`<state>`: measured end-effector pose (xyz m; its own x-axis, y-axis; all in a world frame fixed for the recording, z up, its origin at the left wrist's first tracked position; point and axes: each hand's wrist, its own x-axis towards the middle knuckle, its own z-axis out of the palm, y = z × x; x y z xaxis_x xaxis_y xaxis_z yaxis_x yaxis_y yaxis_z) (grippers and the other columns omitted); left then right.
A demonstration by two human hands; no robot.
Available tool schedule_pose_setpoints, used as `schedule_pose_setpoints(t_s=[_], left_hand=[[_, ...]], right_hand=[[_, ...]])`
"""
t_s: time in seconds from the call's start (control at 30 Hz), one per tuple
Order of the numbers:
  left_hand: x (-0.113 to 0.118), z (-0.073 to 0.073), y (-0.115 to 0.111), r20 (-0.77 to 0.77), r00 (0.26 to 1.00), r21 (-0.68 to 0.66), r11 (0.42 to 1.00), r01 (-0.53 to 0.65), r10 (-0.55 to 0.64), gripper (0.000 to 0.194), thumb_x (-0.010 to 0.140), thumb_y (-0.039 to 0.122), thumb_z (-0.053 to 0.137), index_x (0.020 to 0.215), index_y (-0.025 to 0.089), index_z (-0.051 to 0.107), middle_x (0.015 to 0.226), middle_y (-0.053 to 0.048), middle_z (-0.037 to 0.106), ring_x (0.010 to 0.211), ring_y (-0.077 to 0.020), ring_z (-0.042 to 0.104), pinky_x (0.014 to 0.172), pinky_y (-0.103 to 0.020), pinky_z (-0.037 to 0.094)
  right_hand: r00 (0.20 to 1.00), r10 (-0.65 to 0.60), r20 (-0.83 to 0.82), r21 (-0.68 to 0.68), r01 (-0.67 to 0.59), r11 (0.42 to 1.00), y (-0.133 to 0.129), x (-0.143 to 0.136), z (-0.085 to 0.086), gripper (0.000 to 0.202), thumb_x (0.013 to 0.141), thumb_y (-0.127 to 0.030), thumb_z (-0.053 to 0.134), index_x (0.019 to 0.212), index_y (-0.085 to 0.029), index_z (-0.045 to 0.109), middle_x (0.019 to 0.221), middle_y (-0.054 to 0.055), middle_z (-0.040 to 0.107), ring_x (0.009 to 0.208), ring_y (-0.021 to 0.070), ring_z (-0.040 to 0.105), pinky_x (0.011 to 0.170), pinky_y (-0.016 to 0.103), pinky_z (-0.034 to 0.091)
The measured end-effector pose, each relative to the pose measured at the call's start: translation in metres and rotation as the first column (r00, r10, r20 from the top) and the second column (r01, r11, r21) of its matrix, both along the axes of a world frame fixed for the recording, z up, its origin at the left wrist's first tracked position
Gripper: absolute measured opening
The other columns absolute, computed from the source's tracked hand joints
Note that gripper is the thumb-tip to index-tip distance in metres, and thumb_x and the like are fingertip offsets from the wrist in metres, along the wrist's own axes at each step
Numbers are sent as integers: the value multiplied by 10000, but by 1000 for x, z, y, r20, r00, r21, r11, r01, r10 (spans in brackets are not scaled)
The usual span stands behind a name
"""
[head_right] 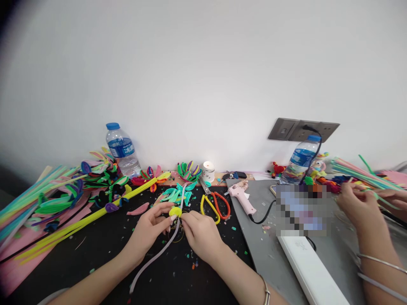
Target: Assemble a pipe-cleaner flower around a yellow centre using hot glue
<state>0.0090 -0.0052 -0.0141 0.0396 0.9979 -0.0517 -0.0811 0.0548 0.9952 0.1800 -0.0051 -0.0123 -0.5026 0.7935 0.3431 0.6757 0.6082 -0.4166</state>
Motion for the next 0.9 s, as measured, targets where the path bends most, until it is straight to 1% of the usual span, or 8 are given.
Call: schedule_pose_setpoints(t_s=[0.17,0.23,0.37,0.53,0.67,0.8,0.9], left_hand=[[-2,-5,1,-17,1000,1,1000,-2,2,339,703,277,663,1015,171,582,961,-47,606,550,-91,543,505,-219,431],[-2,-7,1,-13,1000,12,1000,-4,4,327,705,269,664,1008,173,586,901,-29,609,558,-96,537,509,-217,428],[-2,-6,1,-1,1000,9,1000,-13,13,319,682,260,686,975,171,600,712,19,586,574,-117,540,521,-216,426],[-1,-3,1,17,1000,-15,1000,-2,2,303,666,240,702,945,173,606,633,48,565,549,-107,531,533,-213,425],[-1,-1,0,56,998,-46,999,21,-19,312,679,245,701,963,170,596,618,53,559,545,-95,521,520,-198,407],[-2,0,0,100,995,-84,996,38,-29,336,680,258,706,981,164,590,635,49,551,557,-93,513,516,-191,401],[-2,0,0,122,992,-98,994,55,-43,342,676,268,712,982,172,595,630,54,541,555,-92,500,518,-190,398]], right_hand=[[1000,4,-22,-14,-4,1000,1,-1,1,231,919,-179,384,1000,-186,600,806,47,624,720,148,589,651,227,430],[999,9,-32,-18,-10,1000,0,-1,1,231,916,-173,388,998,-185,603,796,46,621,713,147,585,643,227,428],[999,19,-47,-22,-20,1000,-2,-3,1,224,908,-159,396,969,-182,610,767,38,608,682,140,570,617,222,414],[997,34,-63,-29,-36,999,-1,-5,2,222,905,-150,397,936,-177,615,742,31,596,668,135,560,602,218,401],[996,36,-79,-45,-40,998,0,-4,1,219,906,-152,397,948,-179,610,768,37,611,696,141,571,625,225,412],[990,8,-138,-55,-16,998,1,-2,0,200,887,-133,419,941,-180,606,801,42,633,711,145,584,643,230,426],[984,-4,-176,-61,-7,998,2,-2,0,192,872,-114,434,904,-180,612,777,38,637,686,142,583,631,229,427]])
